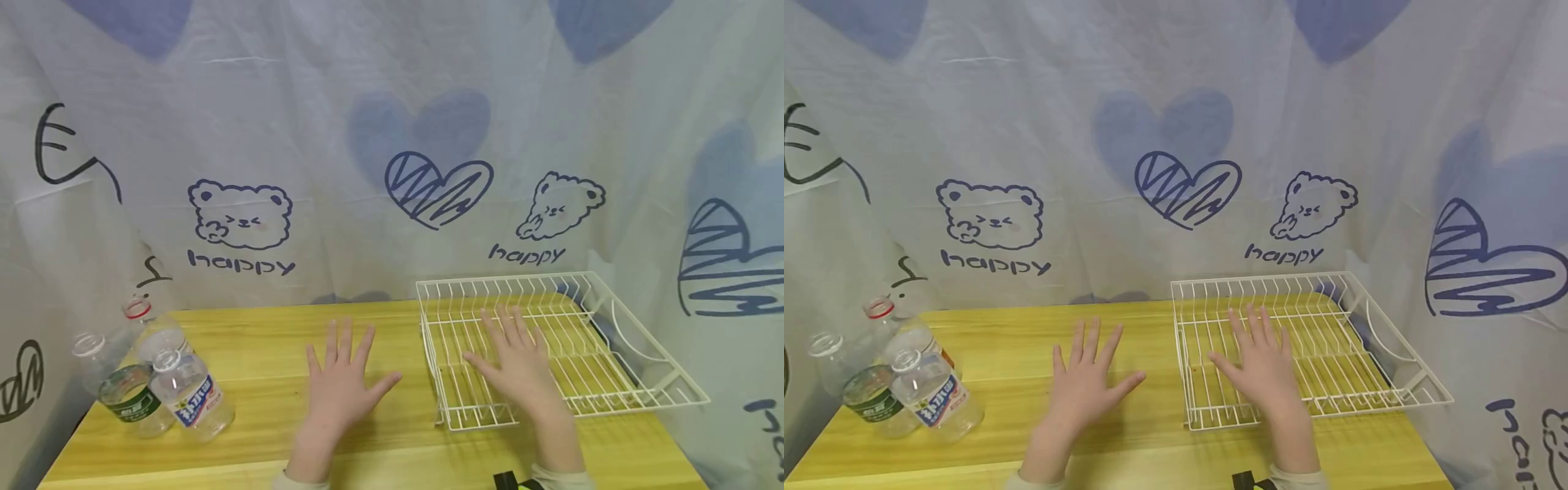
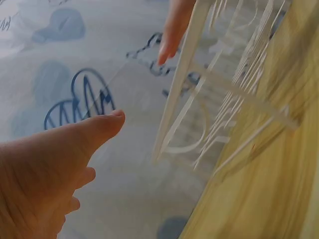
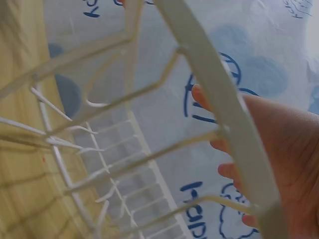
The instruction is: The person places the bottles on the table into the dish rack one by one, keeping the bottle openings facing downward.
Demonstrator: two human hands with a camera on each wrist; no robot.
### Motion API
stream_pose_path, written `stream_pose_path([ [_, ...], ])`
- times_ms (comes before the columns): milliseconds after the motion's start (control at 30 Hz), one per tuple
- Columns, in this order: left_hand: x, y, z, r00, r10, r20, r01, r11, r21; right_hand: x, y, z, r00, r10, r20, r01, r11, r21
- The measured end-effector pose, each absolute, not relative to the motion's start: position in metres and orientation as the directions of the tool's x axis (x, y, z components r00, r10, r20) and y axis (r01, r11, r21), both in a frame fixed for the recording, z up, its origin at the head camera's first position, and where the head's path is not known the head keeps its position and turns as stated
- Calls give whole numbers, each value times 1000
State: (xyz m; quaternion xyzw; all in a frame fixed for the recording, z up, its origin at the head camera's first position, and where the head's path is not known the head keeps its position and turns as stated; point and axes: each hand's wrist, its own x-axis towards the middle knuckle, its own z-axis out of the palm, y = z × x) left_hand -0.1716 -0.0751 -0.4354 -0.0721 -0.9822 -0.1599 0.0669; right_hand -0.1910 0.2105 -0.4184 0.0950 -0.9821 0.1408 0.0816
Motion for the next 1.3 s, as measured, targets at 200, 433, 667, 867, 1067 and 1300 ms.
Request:
stream_pose_path([
  [200, -163, -52, -438, -960, 203, 194, 252, 927, 278, -189, 225, -407, -970, -127, 206, -182, 945, -272],
  [433, -156, -31, -444, -934, 296, 198, 340, 907, 248, -188, 246, -404, -964, -70, 258, -154, 935, -319],
  [667, -149, -16, -447, -922, 358, 146, 386, 877, 286, -184, 271, -403, -958, -16, 285, -118, 931, -346],
  [867, -146, -10, -449, -915, 381, 131, 403, 855, 326, -182, 297, -408, -958, 50, 282, -56, 933, -356],
  [1067, -147, -8, -450, -912, 392, 119, 408, 844, 349, -179, 319, -414, -962, 115, 248, 16, 929, -369],
  [1300, -146, -7, -452, -914, 392, 102, 399, 831, 387, -181, 341, -425, -963, 120, 243, 31, 940, -340],
])
